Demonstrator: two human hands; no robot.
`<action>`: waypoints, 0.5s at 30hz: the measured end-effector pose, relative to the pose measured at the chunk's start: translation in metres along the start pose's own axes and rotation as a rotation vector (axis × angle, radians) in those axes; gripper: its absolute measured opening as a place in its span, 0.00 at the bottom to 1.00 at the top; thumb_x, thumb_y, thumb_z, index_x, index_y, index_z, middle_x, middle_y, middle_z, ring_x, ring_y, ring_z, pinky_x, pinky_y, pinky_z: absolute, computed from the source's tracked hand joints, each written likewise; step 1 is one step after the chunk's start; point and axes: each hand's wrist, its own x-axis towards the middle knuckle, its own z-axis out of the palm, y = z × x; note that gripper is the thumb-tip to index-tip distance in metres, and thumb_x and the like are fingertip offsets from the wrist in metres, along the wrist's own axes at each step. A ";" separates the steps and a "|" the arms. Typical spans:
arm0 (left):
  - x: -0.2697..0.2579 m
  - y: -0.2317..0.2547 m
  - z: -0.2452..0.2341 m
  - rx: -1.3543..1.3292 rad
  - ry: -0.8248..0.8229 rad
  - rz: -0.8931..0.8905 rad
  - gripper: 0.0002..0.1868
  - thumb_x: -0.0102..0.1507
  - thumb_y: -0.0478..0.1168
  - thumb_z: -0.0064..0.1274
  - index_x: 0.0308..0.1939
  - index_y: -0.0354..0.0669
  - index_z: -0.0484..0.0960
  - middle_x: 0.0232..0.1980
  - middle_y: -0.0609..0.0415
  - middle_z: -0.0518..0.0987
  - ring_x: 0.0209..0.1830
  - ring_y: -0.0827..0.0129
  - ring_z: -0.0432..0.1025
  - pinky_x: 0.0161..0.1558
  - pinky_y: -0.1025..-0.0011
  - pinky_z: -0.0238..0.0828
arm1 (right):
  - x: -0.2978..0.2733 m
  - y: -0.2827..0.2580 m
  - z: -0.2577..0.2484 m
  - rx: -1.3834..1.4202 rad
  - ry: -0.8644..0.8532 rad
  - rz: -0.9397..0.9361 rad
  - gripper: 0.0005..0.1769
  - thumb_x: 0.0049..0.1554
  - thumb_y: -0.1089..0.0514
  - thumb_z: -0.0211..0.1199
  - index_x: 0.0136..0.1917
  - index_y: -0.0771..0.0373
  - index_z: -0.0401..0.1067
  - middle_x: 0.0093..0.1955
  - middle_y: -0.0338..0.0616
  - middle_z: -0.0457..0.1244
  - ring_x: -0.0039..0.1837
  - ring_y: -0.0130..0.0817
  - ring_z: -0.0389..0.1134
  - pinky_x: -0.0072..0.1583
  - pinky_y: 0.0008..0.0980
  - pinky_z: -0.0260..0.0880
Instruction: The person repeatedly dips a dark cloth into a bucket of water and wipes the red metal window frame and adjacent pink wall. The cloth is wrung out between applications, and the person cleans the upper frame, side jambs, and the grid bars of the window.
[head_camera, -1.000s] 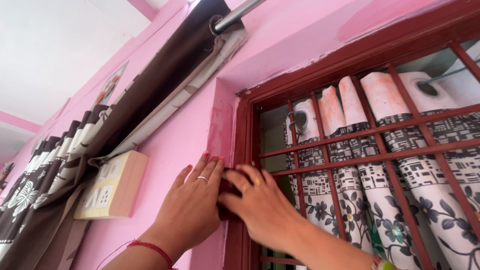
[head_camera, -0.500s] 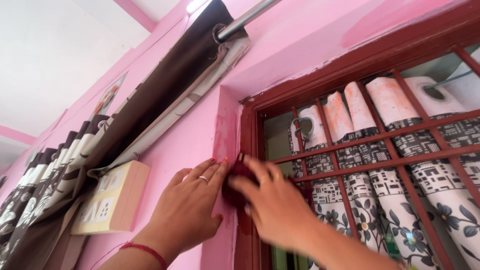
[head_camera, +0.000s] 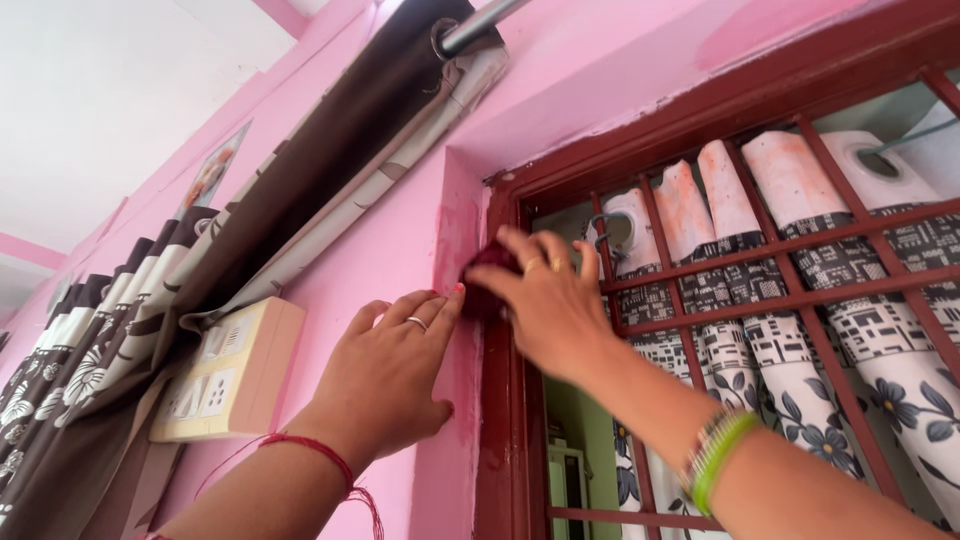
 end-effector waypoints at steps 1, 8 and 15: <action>-0.001 0.002 -0.001 -0.001 -0.020 -0.001 0.61 0.48 0.49 0.68 0.79 0.43 0.49 0.76 0.51 0.63 0.78 0.63 0.50 0.71 0.58 0.45 | 0.004 0.003 0.002 0.056 -0.039 0.092 0.34 0.51 0.66 0.62 0.68 0.39 0.71 0.78 0.45 0.51 0.76 0.56 0.52 0.73 0.64 0.46; 0.001 -0.003 0.003 -0.023 0.005 0.009 0.61 0.46 0.50 0.68 0.78 0.43 0.51 0.75 0.52 0.64 0.76 0.63 0.52 0.70 0.58 0.48 | -0.041 -0.031 0.004 0.048 -0.050 0.123 0.43 0.43 0.70 0.63 0.72 0.47 0.69 0.76 0.54 0.52 0.70 0.62 0.56 0.61 0.49 0.69; -0.001 -0.006 0.009 -0.044 0.043 0.019 0.60 0.46 0.48 0.68 0.78 0.43 0.53 0.74 0.52 0.65 0.75 0.63 0.52 0.70 0.58 0.49 | -0.081 -0.031 0.000 0.130 -0.086 0.035 0.42 0.43 0.75 0.58 0.67 0.45 0.75 0.74 0.51 0.57 0.68 0.55 0.60 0.65 0.46 0.68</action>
